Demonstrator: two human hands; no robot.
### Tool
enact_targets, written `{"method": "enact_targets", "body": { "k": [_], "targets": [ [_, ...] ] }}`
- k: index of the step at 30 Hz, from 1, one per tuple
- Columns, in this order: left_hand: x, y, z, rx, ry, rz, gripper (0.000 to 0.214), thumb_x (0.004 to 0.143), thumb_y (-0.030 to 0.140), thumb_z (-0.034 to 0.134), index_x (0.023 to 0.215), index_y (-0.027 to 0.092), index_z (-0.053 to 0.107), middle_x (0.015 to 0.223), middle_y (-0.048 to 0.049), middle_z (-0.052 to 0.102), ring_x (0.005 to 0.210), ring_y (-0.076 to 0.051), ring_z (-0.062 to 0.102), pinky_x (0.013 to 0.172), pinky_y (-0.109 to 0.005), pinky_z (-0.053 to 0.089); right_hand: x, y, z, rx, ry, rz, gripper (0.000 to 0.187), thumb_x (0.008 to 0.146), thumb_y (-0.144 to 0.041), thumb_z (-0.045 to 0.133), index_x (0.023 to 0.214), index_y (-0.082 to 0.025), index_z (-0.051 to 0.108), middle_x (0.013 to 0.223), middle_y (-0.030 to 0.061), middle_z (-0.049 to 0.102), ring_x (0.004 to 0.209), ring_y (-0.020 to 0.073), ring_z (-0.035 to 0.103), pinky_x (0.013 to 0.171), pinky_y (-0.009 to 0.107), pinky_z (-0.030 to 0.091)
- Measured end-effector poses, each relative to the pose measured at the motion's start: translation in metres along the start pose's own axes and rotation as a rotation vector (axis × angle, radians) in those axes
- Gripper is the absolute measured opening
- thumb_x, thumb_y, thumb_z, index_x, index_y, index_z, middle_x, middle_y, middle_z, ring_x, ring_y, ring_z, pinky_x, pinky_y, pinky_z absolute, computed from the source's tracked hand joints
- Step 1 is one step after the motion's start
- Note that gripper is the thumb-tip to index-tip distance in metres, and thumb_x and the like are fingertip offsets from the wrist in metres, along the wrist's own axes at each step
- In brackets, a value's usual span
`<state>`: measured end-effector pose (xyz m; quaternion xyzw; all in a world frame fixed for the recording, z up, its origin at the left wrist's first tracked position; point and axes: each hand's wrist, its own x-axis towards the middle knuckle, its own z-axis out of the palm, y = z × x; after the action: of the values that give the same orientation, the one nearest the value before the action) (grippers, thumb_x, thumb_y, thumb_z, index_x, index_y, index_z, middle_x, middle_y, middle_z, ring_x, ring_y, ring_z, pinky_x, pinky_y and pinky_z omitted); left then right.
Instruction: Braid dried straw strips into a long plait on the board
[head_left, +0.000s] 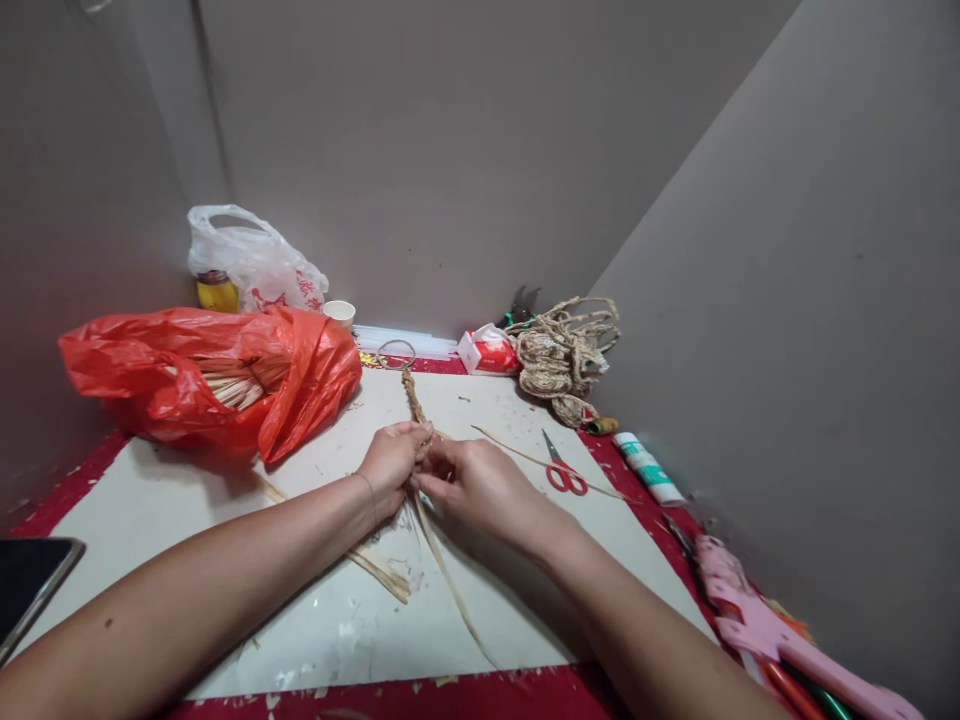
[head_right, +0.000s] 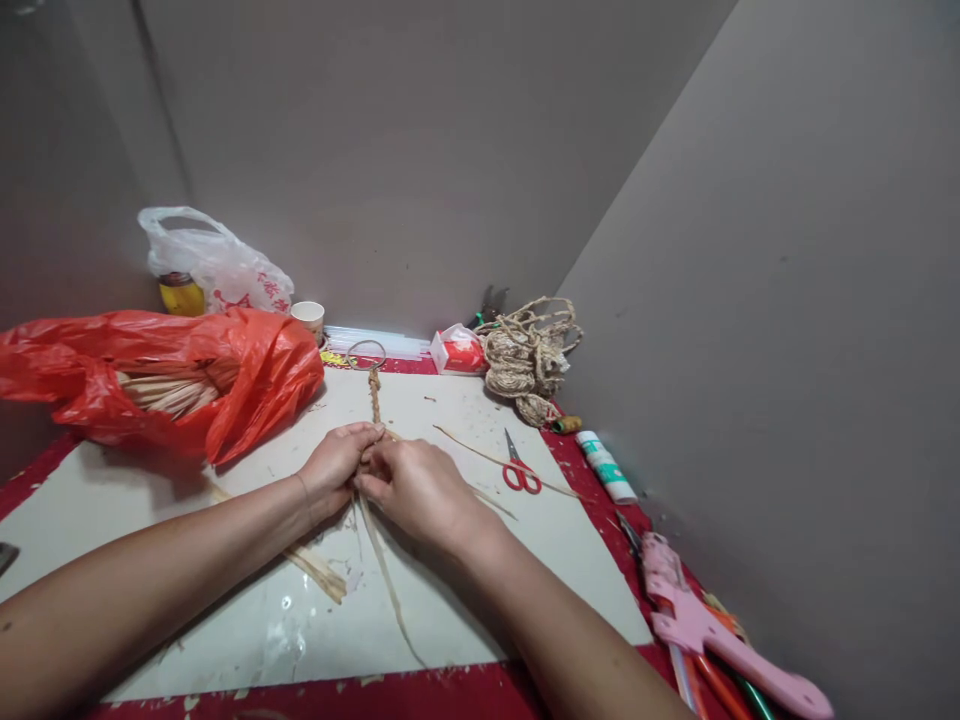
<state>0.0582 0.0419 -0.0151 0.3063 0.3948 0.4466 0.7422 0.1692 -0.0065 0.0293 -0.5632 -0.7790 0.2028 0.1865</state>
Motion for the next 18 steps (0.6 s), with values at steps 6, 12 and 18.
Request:
{"method": "enact_targets", "body": {
  "k": [6,12,18],
  "targets": [
    [-0.002,0.003,0.000,0.100,-0.003,-0.043,0.020,0.075,0.025,0.058,0.061,0.016,0.048,0.042,0.0045,0.043,0.029,-0.004,0.031,0.034,-0.019,0.013,0.010,0.014,0.027,0.554,0.018,0.143,0.007,0.071,-0.020,0.051,0.066,-0.018,0.047,0.059,-0.0021,0.055,0.049,0.0093,0.047,0.048,0.021,0.034],
    [-0.002,0.009,0.000,0.074,-0.027,-0.073,0.015,0.076,0.020,0.054,0.063,0.016,0.047,0.041,0.0067,0.038,0.029,-0.003,0.025,0.034,-0.017,0.010,0.012,0.015,-0.004,0.827,-0.142,0.222,0.019,0.066,-0.022,0.059,0.083,-0.017,0.053,0.054,-0.0055,0.053,0.040,0.0064,0.040,0.039,0.019,0.028],
    [-0.002,0.014,-0.001,0.055,-0.103,-0.104,0.011,0.078,0.021,0.054,0.075,0.010,0.055,0.049,0.0055,0.044,0.033,0.001,0.017,0.035,-0.016,0.006,0.008,0.029,-0.056,0.827,0.162,0.259,0.037,0.062,-0.032,0.070,0.094,-0.014,0.061,0.060,-0.0013,0.059,0.043,0.0068,0.046,0.040,0.019,0.031]
  ]
}}
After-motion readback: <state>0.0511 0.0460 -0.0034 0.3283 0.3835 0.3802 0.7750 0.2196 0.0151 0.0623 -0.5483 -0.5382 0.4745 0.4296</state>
